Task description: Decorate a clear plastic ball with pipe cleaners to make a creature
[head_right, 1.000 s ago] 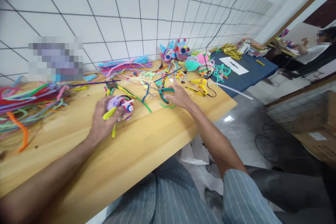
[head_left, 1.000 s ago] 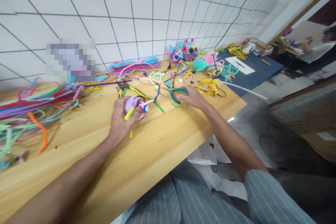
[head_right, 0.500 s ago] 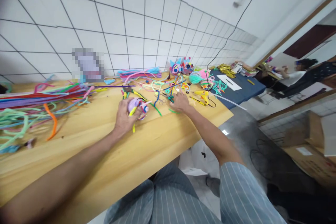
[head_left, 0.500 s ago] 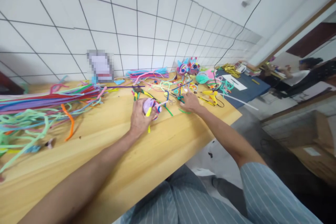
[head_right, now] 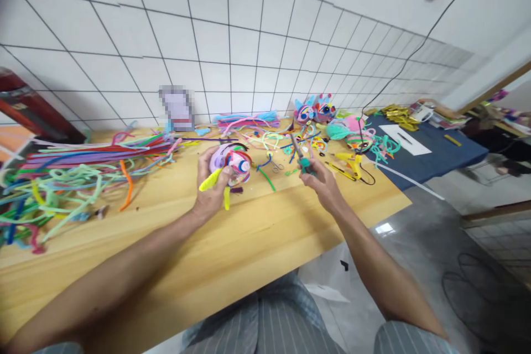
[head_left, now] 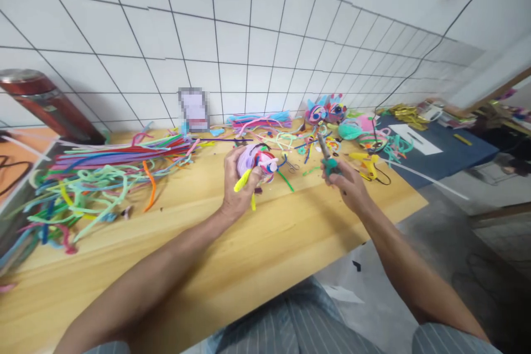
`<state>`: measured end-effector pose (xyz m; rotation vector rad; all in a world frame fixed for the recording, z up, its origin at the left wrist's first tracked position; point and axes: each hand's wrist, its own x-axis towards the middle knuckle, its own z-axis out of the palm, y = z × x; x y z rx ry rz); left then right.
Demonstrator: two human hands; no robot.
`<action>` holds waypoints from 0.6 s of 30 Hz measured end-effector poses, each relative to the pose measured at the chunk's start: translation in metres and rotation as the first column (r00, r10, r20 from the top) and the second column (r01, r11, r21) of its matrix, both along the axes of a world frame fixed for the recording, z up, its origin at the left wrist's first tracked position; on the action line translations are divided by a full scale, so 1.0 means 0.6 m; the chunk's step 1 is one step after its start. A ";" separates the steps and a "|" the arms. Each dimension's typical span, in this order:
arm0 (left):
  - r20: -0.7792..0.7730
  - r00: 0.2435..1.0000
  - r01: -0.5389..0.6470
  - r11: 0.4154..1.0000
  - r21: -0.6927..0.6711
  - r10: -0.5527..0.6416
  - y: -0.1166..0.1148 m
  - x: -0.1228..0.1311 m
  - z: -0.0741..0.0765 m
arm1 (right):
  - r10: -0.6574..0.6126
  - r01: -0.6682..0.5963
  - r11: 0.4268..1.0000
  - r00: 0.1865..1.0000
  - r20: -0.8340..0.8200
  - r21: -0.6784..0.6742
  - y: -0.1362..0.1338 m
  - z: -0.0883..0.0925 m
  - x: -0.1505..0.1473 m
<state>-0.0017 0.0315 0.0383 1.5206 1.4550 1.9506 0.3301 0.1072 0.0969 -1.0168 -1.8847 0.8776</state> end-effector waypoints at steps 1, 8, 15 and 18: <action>0.022 1.000 -0.009 1.000 0.001 0.009 -0.002 -0.001 0.004 | 0.019 -0.019 1.000 1.000 0.017 0.009 -0.006 -0.003 -0.004; 0.186 0.979 0.101 0.989 -0.109 -0.079 0.002 -0.019 0.019 | -0.442 0.213 0.787 0.849 0.289 0.580 0.073 0.068 0.021; 0.328 0.751 0.648 0.735 -0.200 -0.573 -0.039 -0.006 0.047 | 0.041 -0.041 0.999 0.999 -0.002 -0.034 0.064 0.090 -0.007; 0.170 0.789 0.614 0.773 -0.160 -0.591 -0.047 0.003 0.056 | 0.183 -0.197 0.970 0.978 -0.104 -0.144 0.042 0.070 -0.046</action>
